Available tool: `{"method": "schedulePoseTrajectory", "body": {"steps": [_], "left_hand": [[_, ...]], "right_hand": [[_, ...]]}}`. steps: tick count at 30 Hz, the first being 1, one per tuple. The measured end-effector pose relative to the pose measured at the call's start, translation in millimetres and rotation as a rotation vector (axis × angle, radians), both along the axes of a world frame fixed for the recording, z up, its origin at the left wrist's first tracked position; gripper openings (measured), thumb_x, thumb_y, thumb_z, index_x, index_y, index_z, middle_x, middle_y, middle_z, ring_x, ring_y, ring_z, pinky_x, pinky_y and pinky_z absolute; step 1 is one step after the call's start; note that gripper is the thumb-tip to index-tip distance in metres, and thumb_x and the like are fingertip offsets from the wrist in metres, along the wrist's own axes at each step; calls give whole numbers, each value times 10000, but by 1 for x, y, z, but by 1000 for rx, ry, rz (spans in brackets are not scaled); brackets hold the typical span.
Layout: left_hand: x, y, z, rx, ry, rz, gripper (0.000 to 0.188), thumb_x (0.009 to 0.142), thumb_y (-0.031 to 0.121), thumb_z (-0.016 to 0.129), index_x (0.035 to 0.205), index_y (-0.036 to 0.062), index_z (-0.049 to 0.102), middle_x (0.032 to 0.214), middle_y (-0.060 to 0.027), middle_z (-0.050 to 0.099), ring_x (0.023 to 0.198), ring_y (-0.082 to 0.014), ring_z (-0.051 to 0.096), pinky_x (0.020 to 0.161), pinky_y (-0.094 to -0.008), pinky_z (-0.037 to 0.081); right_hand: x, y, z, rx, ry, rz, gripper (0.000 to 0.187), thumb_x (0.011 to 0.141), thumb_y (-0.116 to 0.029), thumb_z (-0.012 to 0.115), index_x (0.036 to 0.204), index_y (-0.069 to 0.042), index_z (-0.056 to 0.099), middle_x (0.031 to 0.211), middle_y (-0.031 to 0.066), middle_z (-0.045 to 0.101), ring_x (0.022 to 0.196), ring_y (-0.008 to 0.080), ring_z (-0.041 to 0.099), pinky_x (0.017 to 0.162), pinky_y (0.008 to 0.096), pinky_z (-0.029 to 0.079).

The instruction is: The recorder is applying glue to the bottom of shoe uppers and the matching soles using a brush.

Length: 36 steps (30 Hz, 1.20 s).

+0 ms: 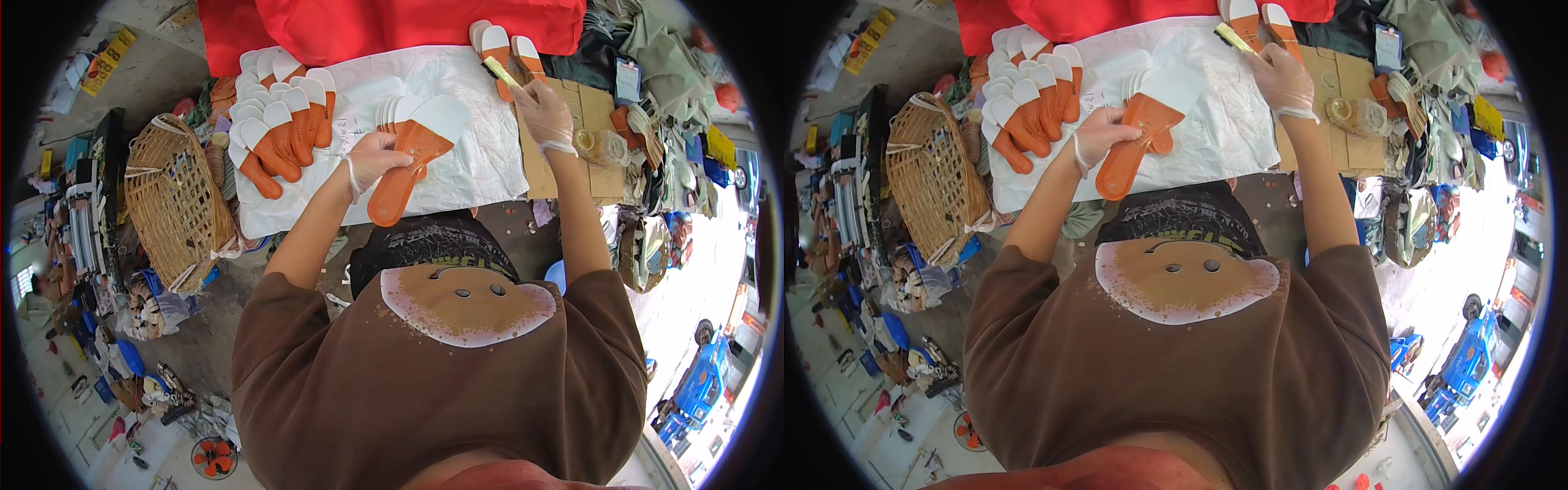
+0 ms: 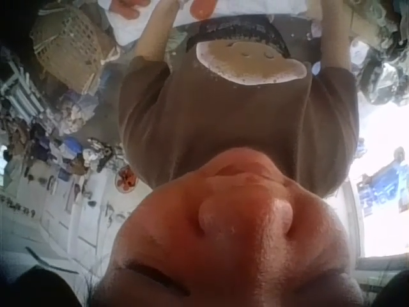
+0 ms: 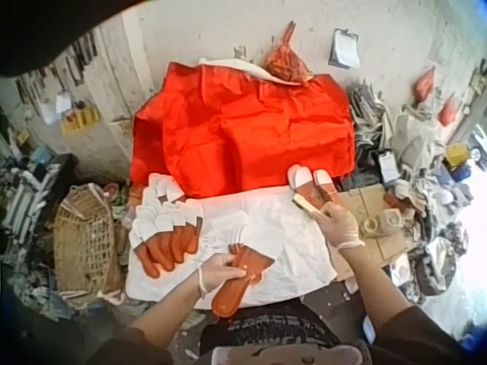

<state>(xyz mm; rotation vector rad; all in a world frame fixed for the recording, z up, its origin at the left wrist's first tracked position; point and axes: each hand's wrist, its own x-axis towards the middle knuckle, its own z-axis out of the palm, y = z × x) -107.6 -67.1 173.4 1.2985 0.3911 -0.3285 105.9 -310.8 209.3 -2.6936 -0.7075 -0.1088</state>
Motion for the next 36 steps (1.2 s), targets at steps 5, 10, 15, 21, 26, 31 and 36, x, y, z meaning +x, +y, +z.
{"method": "schedulePoseTrajectory", "body": {"steps": [5,10,15,21,26,31,36], "left_hand": [[1,-2,-9,1395,-258,-171,172,815,152,610,965,68,624,859,-113,652,741,-263,645,631,-353,529],[4,4,-15,1998,-512,-229,49,807,133,592,846,105,599,732,-35,579,647,-174,622,507,-290,517],[-4,12,-17,1949,-610,-138,67,766,119,611,820,104,574,724,-41,561,644,-172,603,498,-302,489],[-22,33,-9,1860,-939,-71,145,731,103,627,870,67,607,707,-25,534,597,-151,557,469,-276,457],[-40,41,24,1756,-1170,-45,248,707,75,635,950,25,634,705,-13,522,584,-141,534,460,-274,443],[-47,36,50,1687,-1329,16,333,660,27,667,990,14,627,805,-45,609,661,-172,610,488,-281,483],[-50,37,62,1674,-1345,13,356,658,27,677,1010,23,627,835,-57,631,702,-194,639,521,-280,512]], "right_hand": [[-50,8,12,361,449,66,311,883,-330,674,884,-21,640,660,67,596,613,121,514,597,313,439],[-100,39,23,306,525,194,273,896,-290,664,844,-24,630,654,52,555,613,134,512,584,299,413],[-105,44,17,112,399,268,313,874,-331,658,788,-33,610,712,181,592,673,357,574,623,419,448],[-77,7,19,114,569,188,306,855,-330,685,793,-35,631,610,69,524,572,178,486,559,336,397],[-85,-16,67,125,708,332,255,863,-253,689,772,-26,618,593,-16,456,575,80,395,522,285,320],[-82,-28,90,263,932,385,224,866,-199,696,751,-30,604,641,-26,478,586,60,413,525,255,338],[-63,-29,92,356,1107,502,203,875,-183,696,760,-47,599,709,-55,501,667,35,444,578,217,358]]}}
